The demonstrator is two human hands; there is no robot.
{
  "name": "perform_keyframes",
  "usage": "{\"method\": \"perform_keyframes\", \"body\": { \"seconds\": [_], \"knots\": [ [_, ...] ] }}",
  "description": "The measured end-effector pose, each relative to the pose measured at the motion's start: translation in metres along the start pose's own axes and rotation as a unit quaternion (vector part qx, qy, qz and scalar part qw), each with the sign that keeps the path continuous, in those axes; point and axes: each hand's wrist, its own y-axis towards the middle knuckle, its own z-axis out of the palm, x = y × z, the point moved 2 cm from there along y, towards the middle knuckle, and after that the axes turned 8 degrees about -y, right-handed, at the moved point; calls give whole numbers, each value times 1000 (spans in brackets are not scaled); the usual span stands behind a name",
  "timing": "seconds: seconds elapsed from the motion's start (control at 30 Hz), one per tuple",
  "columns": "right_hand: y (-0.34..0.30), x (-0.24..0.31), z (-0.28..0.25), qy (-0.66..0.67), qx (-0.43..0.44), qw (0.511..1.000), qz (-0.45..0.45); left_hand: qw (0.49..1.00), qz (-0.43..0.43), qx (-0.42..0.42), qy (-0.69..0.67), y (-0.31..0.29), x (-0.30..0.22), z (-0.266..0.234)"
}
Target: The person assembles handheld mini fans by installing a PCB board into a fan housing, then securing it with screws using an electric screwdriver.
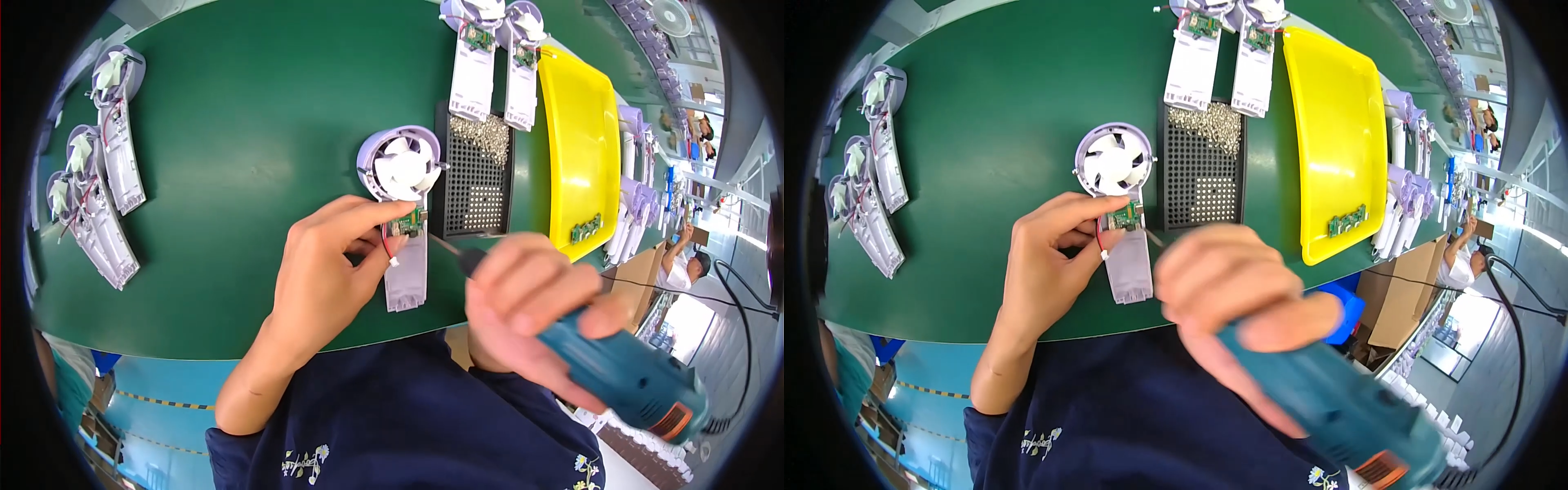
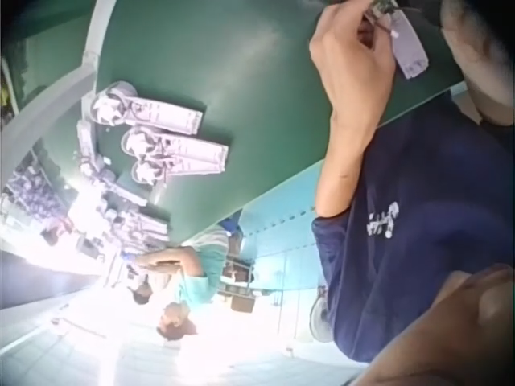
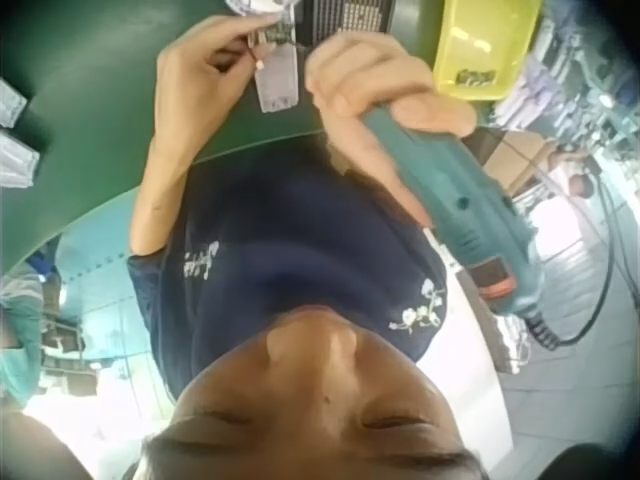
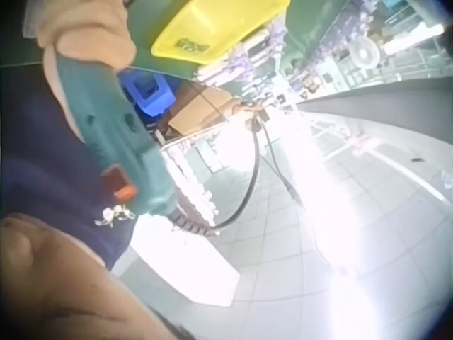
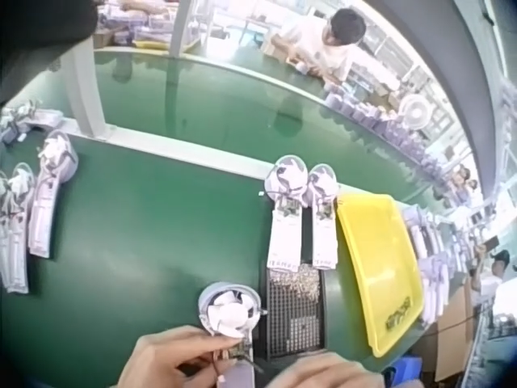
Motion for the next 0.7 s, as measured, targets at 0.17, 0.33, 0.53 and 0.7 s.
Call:
{"method": "perform_keyframes", "body": {
  "seconds": [0.17, 0.33, 0.53, 0.7],
  "knots": [
    [-30, 24, -34, -101, -83, 960, 248, 996, -25, 41, -81, -7, 1, -6],
    [-55, 20, -20, -68, -133, 802, 578, 993, -6, 57, -101, -10, -3, -7],
    [-59, 10, -18, -5, -129, 805, 578, 994, 2, 47, -100, -14, 0, -8],
    [-59, 6, -16, -14, -106, 799, 592, 995, 34, 30, -85, -14, 0, -7]
  ]
}}
